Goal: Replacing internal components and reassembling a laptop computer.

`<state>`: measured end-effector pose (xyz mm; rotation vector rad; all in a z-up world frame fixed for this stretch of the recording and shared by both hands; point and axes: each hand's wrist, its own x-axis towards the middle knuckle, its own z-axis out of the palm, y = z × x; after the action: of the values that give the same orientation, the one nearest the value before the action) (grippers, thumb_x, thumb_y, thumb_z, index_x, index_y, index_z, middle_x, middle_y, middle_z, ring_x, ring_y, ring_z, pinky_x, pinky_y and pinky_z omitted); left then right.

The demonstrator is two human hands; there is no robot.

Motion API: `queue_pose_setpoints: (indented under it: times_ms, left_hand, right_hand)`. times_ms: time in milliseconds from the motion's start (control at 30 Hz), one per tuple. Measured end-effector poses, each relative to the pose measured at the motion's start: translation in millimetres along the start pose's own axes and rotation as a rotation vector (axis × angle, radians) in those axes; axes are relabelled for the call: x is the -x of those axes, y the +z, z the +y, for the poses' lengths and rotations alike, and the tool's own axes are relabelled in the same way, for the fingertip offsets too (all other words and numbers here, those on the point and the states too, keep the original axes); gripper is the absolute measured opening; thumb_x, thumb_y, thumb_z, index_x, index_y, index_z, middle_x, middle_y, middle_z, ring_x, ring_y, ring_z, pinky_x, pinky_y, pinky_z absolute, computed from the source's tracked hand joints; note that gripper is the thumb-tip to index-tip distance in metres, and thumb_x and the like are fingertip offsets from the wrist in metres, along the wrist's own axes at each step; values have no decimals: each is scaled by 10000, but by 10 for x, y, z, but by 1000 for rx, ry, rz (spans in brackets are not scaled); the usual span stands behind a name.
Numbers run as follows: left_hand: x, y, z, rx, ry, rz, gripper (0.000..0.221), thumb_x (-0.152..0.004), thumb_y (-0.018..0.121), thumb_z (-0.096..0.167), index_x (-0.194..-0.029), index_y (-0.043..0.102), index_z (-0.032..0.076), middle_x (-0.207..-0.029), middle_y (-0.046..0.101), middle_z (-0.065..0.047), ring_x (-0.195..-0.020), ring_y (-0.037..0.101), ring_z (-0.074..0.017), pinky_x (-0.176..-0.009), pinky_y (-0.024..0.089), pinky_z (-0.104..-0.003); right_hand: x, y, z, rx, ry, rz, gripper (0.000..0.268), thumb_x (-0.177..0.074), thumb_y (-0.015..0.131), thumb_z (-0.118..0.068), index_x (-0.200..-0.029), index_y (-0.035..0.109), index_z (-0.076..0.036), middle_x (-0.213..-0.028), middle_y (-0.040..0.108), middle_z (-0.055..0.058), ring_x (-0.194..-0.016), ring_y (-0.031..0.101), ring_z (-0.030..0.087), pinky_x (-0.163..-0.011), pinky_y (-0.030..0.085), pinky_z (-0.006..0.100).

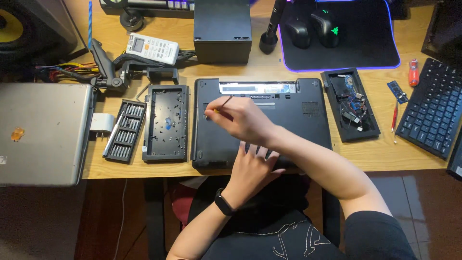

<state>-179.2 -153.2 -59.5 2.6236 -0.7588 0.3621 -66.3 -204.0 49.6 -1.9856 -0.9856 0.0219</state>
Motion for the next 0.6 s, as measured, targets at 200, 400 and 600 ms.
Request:
queue_pose_setpoints:
  times_ms: [200,400,600]
  left_hand:
    - [-15,43,-9,46,-1,146,867,-850,746,515,-1522,500,26,-1641,403,-262,-1435,463,-448,-1187,365,-576]
    - [-44,198,-19,-144,31,216,690,-963,602,489,-1557,430,184,-1613,376,-235,-1469,368,-509,-1186,276,-665]
    - [-80,-256,35,-196,48,4,659,-995,404,430,-1594,406,155,-1645,355,-247,-1514,322,-487,-1194,237,-652]
  right_hand:
    - [188,169,86,60,25,-243,164,-1003,678,-172,-1073,702,-27,-923,719,172,-867,715,349,-740,575,393]
    - [474,298,-229,182,3,-286,264,-997,614,-339,-1052,732,-111,-1091,726,140,-992,705,353,-861,570,456]
    - [978,563,-363,827,30,169,537,-874,530,-613,-1100,772,-191,-1391,495,458,-1388,356,615,-1095,273,730]
